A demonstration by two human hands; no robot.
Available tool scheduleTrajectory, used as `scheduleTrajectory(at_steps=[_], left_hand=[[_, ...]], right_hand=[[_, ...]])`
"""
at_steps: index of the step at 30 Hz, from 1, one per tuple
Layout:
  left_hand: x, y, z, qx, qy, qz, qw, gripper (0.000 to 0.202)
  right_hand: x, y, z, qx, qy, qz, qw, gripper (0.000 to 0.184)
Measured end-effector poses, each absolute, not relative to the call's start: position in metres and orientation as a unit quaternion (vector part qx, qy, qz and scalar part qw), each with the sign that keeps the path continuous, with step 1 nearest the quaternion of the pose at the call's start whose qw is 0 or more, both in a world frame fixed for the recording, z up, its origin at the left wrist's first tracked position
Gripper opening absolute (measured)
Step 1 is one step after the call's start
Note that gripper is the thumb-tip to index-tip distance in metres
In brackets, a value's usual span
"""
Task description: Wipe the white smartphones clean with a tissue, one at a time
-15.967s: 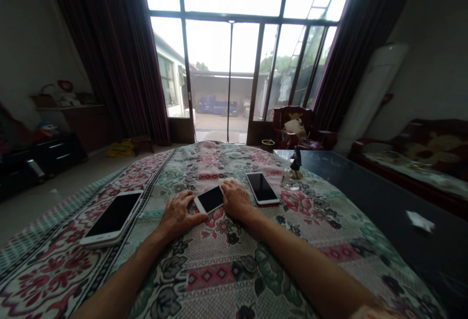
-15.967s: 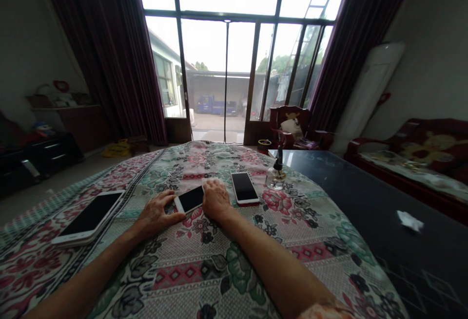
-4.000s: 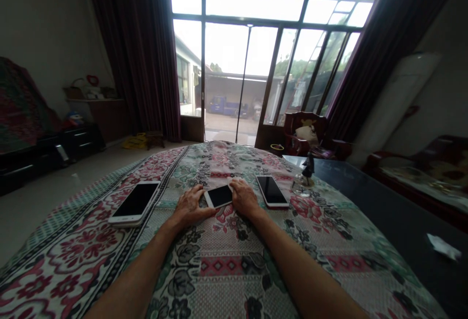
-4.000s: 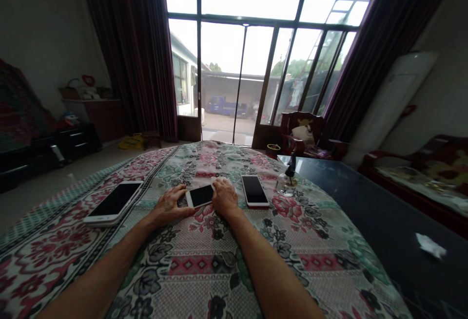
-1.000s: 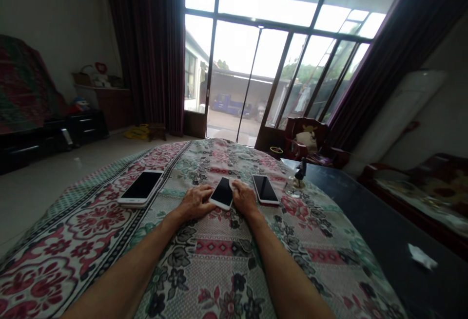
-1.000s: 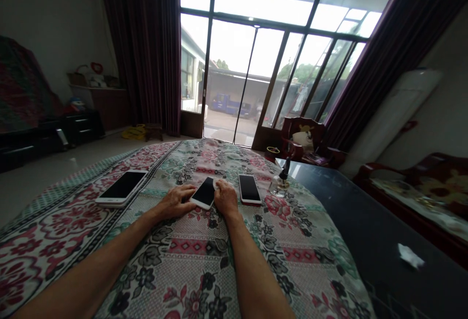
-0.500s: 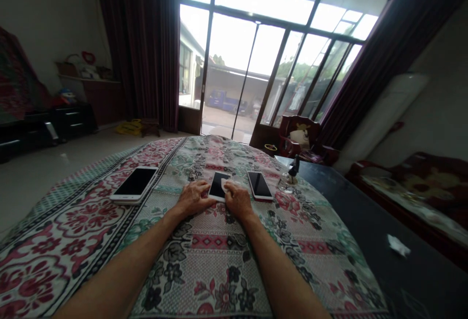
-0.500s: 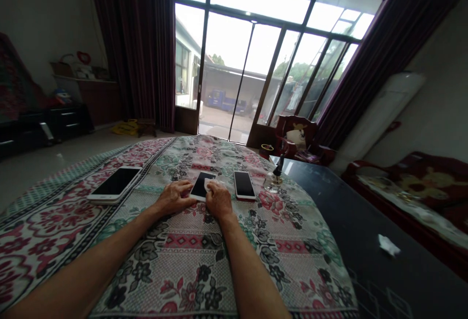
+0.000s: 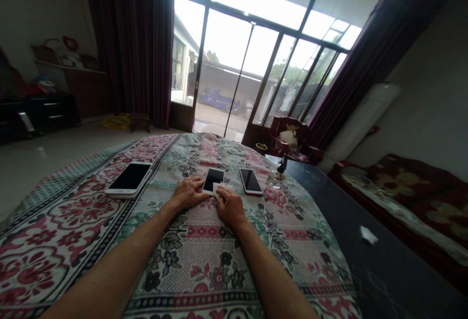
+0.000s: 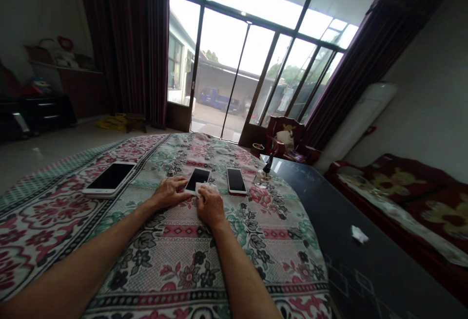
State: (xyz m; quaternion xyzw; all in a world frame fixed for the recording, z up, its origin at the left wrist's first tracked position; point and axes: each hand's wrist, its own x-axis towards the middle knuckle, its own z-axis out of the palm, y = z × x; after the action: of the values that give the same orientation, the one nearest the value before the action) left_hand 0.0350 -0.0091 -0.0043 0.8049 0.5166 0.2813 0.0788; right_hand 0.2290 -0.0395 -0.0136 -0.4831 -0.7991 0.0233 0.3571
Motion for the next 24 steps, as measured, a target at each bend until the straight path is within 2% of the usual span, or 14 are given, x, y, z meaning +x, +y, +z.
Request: scheduleTrajectory(at_steps=[13, 24], left_hand=[[0.035, -0.005, -0.009, 0.808, 0.517, 0.277, 0.060, 0.037], [0.036, -0.005, -0.007, 0.802, 0.534, 0.262, 0.063, 0.040]], right_hand=[[0.224, -0.032, -0.008, -0.469, -0.812, -0.016, 0.348, 0.032], [0.228, 0.044, 0.002, -0.523, -0.814, 0.003, 0.254, 0.031]])
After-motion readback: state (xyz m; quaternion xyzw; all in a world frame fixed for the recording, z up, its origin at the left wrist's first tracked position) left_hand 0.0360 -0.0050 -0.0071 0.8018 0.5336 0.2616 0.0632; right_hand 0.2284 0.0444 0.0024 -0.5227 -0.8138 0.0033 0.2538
